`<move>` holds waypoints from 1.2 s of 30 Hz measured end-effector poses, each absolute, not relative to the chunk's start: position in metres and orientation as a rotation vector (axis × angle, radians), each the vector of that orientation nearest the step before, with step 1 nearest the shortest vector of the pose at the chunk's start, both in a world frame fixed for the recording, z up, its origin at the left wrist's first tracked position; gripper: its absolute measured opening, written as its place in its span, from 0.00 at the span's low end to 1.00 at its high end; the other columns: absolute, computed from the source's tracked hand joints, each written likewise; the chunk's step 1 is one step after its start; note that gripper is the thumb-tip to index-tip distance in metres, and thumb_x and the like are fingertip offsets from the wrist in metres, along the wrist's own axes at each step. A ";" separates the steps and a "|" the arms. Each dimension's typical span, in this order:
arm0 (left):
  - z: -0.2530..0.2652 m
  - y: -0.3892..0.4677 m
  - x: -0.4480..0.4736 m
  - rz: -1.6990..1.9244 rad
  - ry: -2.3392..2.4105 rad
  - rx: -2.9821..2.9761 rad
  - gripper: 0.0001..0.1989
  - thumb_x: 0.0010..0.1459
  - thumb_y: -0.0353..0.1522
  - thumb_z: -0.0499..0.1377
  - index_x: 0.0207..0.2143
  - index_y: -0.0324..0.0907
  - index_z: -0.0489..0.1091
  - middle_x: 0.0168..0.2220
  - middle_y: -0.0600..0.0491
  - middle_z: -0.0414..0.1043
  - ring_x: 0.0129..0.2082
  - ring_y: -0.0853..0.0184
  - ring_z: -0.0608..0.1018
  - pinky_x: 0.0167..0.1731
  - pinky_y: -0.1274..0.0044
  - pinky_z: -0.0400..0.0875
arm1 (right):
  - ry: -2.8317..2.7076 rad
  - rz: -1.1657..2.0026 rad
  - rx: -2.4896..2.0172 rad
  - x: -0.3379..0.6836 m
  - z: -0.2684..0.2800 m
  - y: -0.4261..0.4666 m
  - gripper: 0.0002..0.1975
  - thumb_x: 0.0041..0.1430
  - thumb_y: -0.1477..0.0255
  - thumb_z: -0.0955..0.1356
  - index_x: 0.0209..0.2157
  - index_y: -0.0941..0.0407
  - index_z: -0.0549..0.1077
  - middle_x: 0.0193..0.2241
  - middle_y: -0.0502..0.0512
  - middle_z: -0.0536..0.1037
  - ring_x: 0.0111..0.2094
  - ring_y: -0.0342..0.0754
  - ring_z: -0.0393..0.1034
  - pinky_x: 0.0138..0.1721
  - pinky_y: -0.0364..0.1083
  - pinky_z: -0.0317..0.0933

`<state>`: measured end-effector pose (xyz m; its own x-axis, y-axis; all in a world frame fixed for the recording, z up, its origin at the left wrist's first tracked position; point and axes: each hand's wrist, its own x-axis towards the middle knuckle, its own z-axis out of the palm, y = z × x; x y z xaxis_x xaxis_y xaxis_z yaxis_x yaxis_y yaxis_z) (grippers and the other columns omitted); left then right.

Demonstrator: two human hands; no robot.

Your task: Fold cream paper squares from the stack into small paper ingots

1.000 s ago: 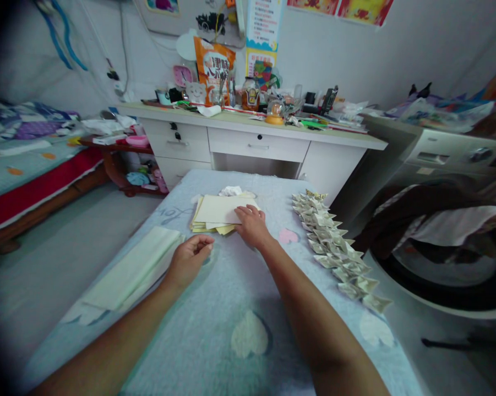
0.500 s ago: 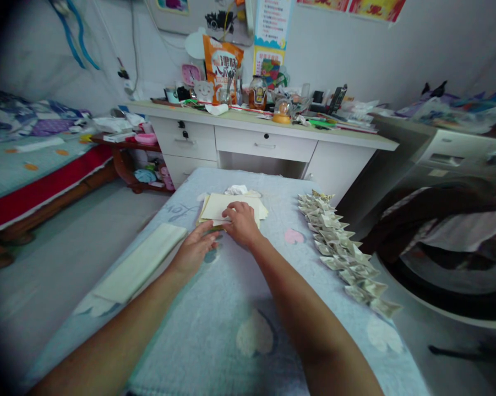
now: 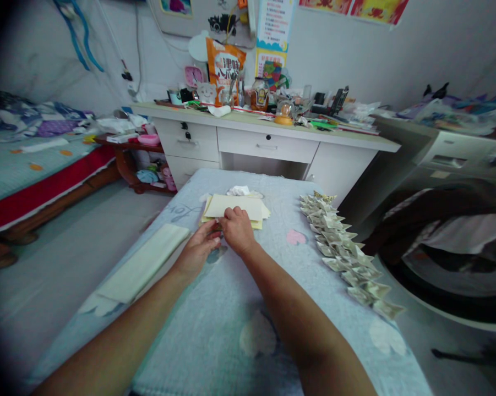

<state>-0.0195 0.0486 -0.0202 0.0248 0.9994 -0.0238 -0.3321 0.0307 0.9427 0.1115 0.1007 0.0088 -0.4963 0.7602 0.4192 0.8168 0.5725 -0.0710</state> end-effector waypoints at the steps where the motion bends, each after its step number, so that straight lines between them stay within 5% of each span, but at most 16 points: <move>1: -0.020 0.049 -0.019 1.322 0.954 0.939 0.28 0.45 0.29 0.62 0.52 0.47 0.65 0.54 0.49 0.66 0.49 0.62 0.71 0.41 0.73 0.68 | -2.401 -0.178 -1.278 0.111 0.009 0.101 0.11 0.63 0.71 0.63 0.37 0.55 0.77 0.36 0.58 0.71 0.40 0.54 0.56 0.40 0.50 0.52; 21: -0.019 0.052 -0.018 1.303 0.876 0.891 0.32 0.43 0.25 0.62 0.52 0.47 0.62 0.50 0.49 0.66 0.48 0.63 0.72 0.45 0.70 0.66 | -2.245 0.248 -1.308 0.121 0.020 0.114 0.08 0.56 0.78 0.66 0.32 0.59 0.79 0.33 0.57 0.77 0.37 0.47 0.69 0.42 0.44 0.58; 36: -0.020 0.052 -0.019 1.283 0.934 1.016 0.24 0.44 0.26 0.60 0.47 0.44 0.65 0.43 0.50 0.68 0.43 0.65 0.73 0.43 0.71 0.66 | -2.100 0.440 -1.285 0.123 0.020 0.118 0.04 0.53 0.73 0.69 0.26 0.58 0.72 0.22 0.47 0.70 0.25 0.41 0.61 0.29 0.39 0.52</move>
